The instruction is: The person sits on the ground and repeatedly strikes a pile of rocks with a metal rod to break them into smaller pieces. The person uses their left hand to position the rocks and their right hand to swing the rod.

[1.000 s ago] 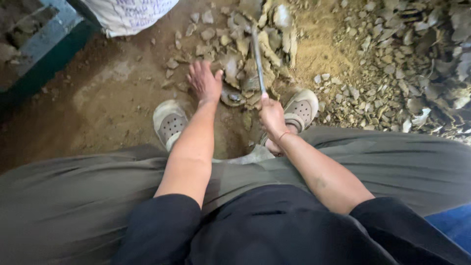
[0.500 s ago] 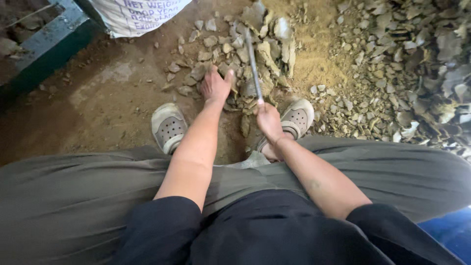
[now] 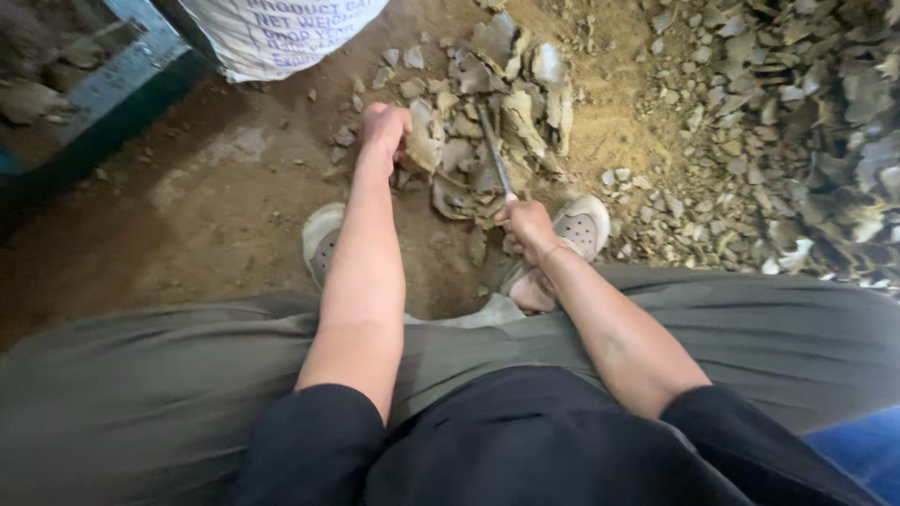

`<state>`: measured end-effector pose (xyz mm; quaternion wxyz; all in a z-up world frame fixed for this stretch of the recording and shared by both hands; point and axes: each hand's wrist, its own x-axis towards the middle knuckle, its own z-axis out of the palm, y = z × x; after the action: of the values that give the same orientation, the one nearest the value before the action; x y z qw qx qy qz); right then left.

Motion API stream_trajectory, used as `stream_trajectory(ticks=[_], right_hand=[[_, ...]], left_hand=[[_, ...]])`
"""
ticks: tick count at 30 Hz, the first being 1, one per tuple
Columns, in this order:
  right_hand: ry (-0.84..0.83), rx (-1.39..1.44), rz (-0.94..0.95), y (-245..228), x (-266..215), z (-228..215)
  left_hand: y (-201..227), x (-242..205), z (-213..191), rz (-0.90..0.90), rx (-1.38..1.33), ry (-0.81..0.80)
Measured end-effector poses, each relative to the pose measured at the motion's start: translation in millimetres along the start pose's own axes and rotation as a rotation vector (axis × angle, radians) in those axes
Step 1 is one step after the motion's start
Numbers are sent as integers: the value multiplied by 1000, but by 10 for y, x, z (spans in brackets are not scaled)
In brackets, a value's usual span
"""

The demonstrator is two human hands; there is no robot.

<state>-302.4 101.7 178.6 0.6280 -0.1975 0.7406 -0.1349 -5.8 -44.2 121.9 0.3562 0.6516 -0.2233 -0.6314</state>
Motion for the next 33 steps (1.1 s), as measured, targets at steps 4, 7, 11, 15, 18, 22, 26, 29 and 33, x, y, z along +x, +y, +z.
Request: stream_trajectory(ticks=[4, 7, 11, 15, 18, 22, 26, 29, 33], right_hand=[[153, -102, -322, 57, -4, 146], [325, -548, -705, -102, 48, 190], [248, -515, -378, -330, 1, 63], [402, -616, -635, -174, -152, 157], [431, -617, -741, -204, -206, 157], [211, -473, -336, -377, -329, 189], [232, -412, -448, -398, -479, 282], [325, -551, -808, -531, -388, 346], [267, -756, -987, -944, -89, 412]], left_hand=[[89, -122, -147, 43, -283, 75], [9, -277, -110, 32, -293, 67], [-171, -416, -8, -181, -333, 20], [-334, -266, -91, -235, -200, 226], [-434, -114, -127, 10, 31, 353], [-437, -44, -148, 8, -410, 137], [-370, 10, -146, -2, -646, 122], [-431, -47, -96, -86, -420, 131], [-445, -176, -57, -154, -109, -11]])
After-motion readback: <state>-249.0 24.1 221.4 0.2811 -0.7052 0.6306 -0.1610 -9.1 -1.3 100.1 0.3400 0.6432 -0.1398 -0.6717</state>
